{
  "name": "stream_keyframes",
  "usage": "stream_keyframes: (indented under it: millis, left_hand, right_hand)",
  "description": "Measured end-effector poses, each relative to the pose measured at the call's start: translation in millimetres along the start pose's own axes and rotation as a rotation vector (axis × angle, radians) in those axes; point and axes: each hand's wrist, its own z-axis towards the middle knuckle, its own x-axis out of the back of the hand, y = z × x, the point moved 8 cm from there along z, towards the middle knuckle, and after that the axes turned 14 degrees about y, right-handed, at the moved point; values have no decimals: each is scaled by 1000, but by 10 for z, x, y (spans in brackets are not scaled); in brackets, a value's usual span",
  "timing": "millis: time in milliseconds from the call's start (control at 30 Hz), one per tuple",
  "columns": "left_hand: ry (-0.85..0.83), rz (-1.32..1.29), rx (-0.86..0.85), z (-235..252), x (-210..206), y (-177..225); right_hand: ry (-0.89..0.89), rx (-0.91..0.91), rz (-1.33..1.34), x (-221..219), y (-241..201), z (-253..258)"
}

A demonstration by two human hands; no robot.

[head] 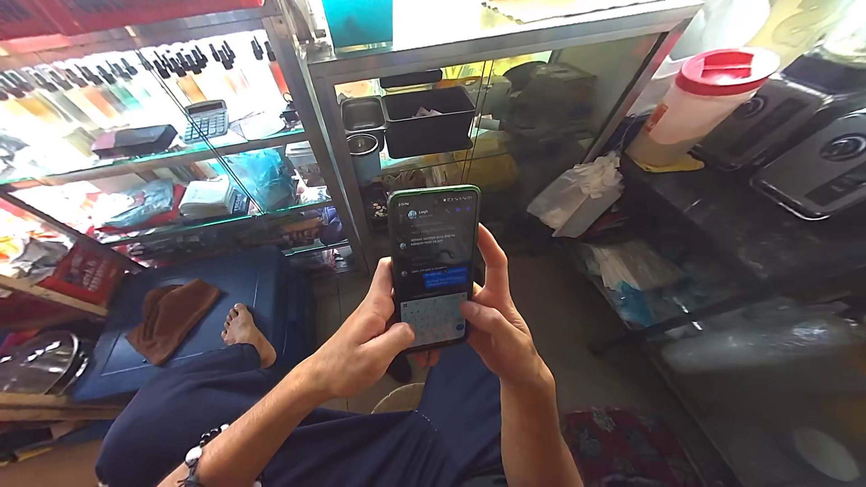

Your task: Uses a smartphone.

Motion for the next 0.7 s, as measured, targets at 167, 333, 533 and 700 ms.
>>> stream_keyframes:
  millis: [167,333,533,700]
  left_hand:
    - [4,-21,22,-12,7,-8]
    - [14,2,14,-11,15,-9]
    - [-1,-27,17,-13,-3,-7]
    - [-1,-17,11,-15,-4,-4]
  right_hand:
    - [-1,1,-50,6,-10,-8]
    - [-67,39,-86,-70,-31,-21]
    - [16,58,-156,-77,-40,-9]
    - [5,65,-147,-75,-46,-6]
